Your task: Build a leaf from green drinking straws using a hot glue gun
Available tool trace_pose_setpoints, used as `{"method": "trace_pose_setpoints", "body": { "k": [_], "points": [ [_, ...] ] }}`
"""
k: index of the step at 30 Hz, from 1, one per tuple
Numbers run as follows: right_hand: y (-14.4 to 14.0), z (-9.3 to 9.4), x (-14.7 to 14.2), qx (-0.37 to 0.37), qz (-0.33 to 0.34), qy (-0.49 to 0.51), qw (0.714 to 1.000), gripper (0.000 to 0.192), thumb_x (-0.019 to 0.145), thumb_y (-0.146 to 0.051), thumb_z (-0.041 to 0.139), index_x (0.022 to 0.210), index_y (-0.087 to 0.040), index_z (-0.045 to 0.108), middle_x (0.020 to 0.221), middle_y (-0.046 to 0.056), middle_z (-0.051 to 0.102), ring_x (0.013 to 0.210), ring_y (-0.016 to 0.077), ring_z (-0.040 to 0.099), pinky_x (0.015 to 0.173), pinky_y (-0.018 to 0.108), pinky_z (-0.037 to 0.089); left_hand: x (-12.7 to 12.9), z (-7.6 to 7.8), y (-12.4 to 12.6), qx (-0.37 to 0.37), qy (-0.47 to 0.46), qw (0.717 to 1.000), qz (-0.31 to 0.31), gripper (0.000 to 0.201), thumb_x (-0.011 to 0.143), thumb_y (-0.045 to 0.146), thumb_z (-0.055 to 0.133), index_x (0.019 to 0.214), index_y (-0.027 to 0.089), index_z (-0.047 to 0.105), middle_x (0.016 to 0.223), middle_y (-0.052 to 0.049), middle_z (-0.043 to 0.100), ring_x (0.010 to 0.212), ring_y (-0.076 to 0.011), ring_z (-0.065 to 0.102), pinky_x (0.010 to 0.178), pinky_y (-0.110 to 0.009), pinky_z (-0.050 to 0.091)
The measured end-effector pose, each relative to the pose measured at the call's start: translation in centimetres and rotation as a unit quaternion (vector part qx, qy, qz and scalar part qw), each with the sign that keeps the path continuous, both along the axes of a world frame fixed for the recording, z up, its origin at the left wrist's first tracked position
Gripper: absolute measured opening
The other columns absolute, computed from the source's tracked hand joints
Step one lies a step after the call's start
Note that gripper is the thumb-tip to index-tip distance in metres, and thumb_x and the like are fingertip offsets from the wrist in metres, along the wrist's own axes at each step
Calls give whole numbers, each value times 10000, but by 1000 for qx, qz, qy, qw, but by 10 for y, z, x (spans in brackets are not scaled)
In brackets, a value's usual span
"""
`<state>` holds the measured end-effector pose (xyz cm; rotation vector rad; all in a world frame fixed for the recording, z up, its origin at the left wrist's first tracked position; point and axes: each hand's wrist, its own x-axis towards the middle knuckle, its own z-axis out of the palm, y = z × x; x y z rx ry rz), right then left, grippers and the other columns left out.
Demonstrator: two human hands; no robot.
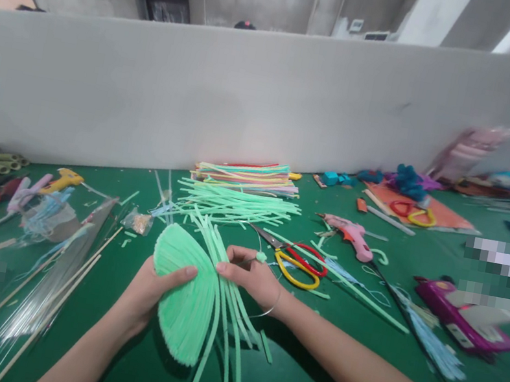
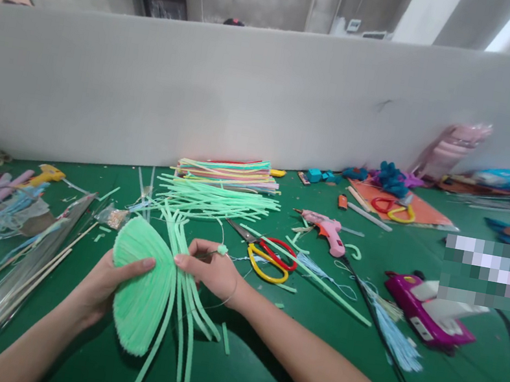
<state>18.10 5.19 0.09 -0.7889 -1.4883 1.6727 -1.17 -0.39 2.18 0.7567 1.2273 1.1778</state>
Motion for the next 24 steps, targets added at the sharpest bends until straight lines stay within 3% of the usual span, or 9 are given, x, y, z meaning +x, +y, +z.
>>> {"method": "trace_pose_setpoints", "body": {
  "k": [12, 21, 24],
  "points": [
    [-3, -2, -3, -16, 17, 15, 1000, 482, 622, -485, 836, 604, -189, 456, 504, -86, 461, 465, 62, 390, 468, 212, 277, -1, 0, 0, 6, 6, 1000, -6, 889, 560, 305, 914, 1347, 134, 538, 947, -115, 781, 841, -319, 745, 830, -440, 584],
    [-4, -1, -6, -27, -25, 40, 999, 442, 617, -489, 836, 602, -177, 524, 551, -81, 442, 515, 62, 373, 492, 221, 277, -3, -5, 0, -2, 5, 1000, -14, 910, 569, 302, 912, 1372, 142, 516, 990, -128, 776, 867, -327, 742, 785, -410, 588],
    [-6, -4, -9, -62, -28, 62, 996, 429, 600, -440, 860, 601, -175, 522, 553, -87, 430, 509, 54, 346, 480, 217, 257, -3, -7, 0, -6, 1, 1000, -18, 893, 566, 293, 914, 1359, 148, 530, 996, -125, 776, 877, -330, 740, 778, -404, 587]
  ]
}}
